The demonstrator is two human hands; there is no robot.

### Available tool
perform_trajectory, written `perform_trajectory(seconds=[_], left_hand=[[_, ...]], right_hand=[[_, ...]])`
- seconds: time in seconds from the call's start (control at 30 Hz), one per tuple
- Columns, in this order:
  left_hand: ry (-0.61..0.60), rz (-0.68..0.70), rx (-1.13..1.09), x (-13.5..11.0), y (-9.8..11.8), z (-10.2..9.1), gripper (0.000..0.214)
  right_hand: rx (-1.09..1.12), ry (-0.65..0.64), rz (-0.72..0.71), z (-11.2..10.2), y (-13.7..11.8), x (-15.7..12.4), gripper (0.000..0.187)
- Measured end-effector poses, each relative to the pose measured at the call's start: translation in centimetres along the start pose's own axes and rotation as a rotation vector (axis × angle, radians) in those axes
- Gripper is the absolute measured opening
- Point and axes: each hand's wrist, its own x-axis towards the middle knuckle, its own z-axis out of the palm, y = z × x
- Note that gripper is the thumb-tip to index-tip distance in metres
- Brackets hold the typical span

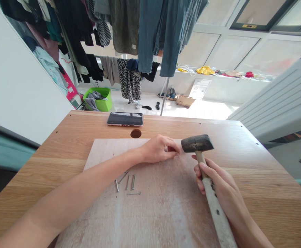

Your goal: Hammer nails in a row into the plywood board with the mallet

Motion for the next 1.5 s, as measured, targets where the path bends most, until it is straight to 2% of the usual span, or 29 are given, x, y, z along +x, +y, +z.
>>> perform_trajectory(seconds=[0.27,0.6,0.8,1.0,1.13,1.33,1.5], left_hand=[[-0.005,-0.027,-0.086,-0.03,-0.42,0.22,0.015],[-0.044,0.009,-0.082,-0.02,-0.51,0.27,0.012],[-0.073,-0.023,-0.056,0.11,-0.19,0.02,0.012],[-0.089,0.006,-0.054,0.02,-0.21,-0.14,0.014],[-0.072,0.026,-0.017,-0.16,-0.29,-0.04,0.015],[-0.047,0.016,0.093,-0.37,-0.11,0.08,0.019],[-0.004,0.032,0.138,-0.46,-0.24,0.17,0.017]], right_hand=[[-0.009,0.027,-0.003,0.21,-0.12,0.01,0.056],[-0.013,0.011,-0.018,0.19,-0.19,-0.08,0.046],[0.004,0.009,-0.009,0.25,-0.3,-0.05,0.047],[-0.001,0.02,-0.003,0.18,-0.2,-0.07,0.044],[-0.002,0.002,-0.004,0.09,-0.11,-0.14,0.044],[0.004,0.066,-0.033,0.74,-0.5,-0.48,0.045],[0.0,0.056,-0.03,0.69,-0.52,-0.42,0.049]])
